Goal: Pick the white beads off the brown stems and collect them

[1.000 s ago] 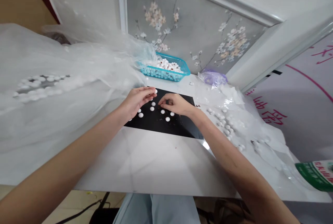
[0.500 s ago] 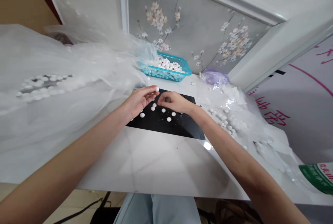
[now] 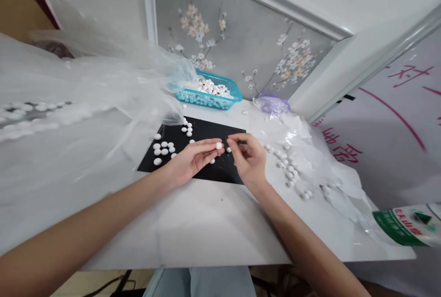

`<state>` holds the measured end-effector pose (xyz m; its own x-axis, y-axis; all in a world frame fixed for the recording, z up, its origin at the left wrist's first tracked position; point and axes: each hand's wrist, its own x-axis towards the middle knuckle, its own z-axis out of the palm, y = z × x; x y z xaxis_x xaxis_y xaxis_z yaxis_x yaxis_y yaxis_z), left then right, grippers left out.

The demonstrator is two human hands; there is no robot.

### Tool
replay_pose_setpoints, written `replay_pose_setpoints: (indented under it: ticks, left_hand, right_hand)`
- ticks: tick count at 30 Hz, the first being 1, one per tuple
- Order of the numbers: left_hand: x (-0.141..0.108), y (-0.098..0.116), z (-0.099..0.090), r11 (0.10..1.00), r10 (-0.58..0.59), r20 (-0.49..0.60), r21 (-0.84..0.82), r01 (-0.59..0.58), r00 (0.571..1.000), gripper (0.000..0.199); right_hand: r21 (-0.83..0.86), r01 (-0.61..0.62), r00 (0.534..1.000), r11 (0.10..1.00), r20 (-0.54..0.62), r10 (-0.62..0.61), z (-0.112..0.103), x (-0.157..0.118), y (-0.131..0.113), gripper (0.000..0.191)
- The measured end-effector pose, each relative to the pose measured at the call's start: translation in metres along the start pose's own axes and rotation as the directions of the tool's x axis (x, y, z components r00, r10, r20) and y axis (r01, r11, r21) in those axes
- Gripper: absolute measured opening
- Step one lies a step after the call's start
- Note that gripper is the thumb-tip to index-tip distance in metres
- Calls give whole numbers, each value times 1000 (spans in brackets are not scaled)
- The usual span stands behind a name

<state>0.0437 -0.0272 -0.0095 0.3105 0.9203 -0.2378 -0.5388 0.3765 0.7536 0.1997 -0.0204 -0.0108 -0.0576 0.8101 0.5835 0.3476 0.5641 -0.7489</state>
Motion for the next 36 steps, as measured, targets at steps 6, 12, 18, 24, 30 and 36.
replay_pose_setpoints:
  ticks: [6, 12, 18, 24, 30, 36]
  left_hand:
    - [1, -1, -3, 1000, 9, -35, 12, -9, 999, 13]
    - [-1, -4, -3, 996, 58, 39, 59, -60, 998, 10]
    - [-1, -5, -3, 994, 61, 46, 93, -65, 997, 8]
    - [0, -5, -3, 996, 77, 5, 45, -77, 997, 7]
    - [1, -3, -3, 997, 74, 6, 37, -74, 997, 8]
    - [2, -2, -4, 996, 65, 7, 68, -65, 998, 11]
  right_hand:
    - [-104, 125, 992, 987, -5, -126, 1, -1, 1, 8]
    - [-108, 171, 985, 979, 43, -168, 0, -3, -4, 9]
    - [-108, 181, 980, 977, 97, -171, -3, -2, -2, 11]
    - [-60, 229, 966, 972, 138, -219, -6, -1, -1, 14]
    - [-65, 244, 963, 967, 132, -234, -5, -1, 3, 13]
    - [-65, 222, 965, 973, 155, -210, -4, -2, 3, 12]
